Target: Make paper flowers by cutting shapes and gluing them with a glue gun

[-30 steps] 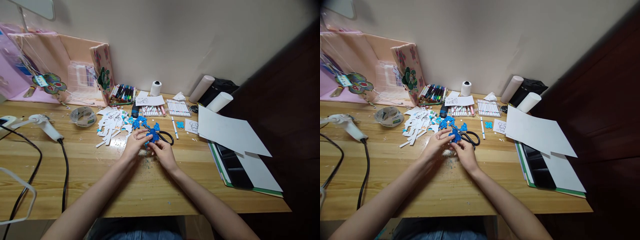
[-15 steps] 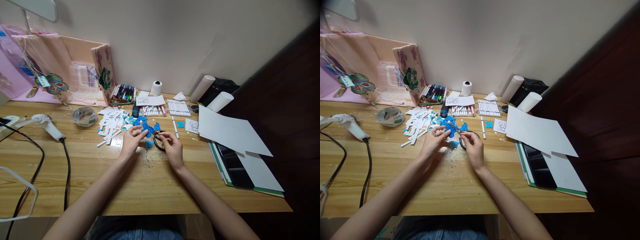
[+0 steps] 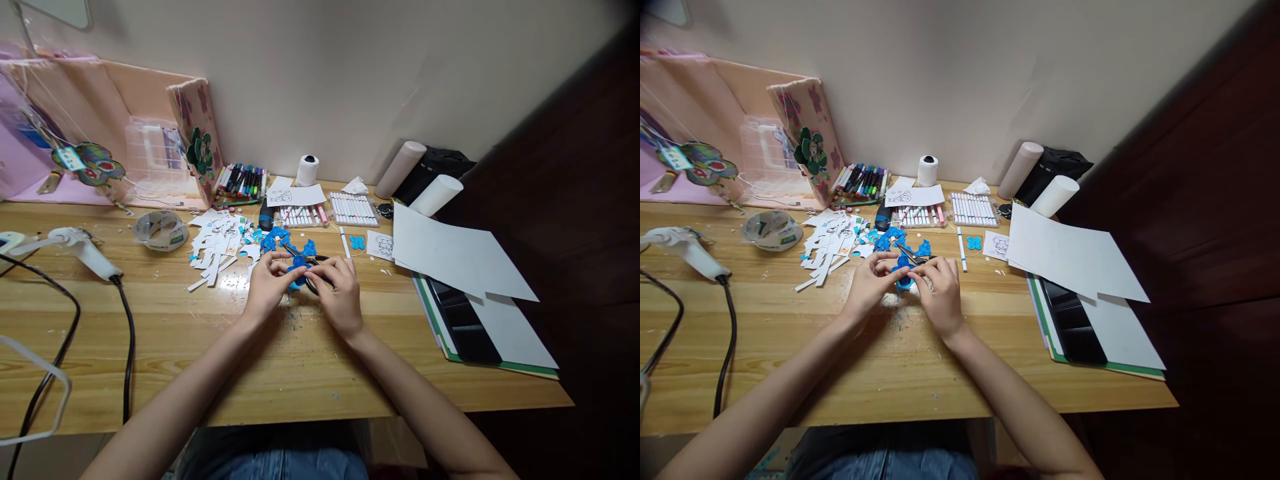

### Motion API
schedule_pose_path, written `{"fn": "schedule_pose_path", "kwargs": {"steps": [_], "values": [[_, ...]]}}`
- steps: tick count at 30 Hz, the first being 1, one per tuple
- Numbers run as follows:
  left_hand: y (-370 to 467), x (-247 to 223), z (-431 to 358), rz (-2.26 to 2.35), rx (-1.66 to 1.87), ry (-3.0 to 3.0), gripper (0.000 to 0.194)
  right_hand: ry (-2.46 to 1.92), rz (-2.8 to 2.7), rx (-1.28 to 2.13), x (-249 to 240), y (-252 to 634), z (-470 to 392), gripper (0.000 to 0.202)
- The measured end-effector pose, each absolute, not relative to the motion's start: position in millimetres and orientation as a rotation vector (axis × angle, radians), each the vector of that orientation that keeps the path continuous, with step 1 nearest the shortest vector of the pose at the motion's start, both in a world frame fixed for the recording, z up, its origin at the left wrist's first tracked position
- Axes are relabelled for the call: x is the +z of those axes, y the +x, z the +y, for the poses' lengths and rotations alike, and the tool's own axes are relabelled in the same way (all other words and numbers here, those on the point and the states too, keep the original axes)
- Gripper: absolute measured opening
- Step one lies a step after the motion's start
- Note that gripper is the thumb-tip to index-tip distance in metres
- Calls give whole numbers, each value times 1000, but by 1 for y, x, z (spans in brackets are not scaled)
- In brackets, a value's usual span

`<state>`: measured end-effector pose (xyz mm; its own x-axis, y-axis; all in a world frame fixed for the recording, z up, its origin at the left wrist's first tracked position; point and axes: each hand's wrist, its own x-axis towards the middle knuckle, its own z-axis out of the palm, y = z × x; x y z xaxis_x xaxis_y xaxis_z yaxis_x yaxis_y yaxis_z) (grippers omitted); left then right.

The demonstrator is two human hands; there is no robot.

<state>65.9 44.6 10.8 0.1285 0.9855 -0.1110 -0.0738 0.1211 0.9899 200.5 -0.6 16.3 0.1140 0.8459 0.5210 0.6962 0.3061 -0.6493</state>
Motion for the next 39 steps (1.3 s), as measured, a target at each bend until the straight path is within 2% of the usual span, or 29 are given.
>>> {"fn": "schedule_pose_path", "kwargs": {"steps": [29, 39], "values": [[66, 13, 44, 1096, 1042, 1198, 48, -1348, -1674, 290, 19, 212, 2, 8], [61, 10, 51, 984, 892, 1057, 54, -1262, -1659, 530, 21, 214, 2, 10]]}}
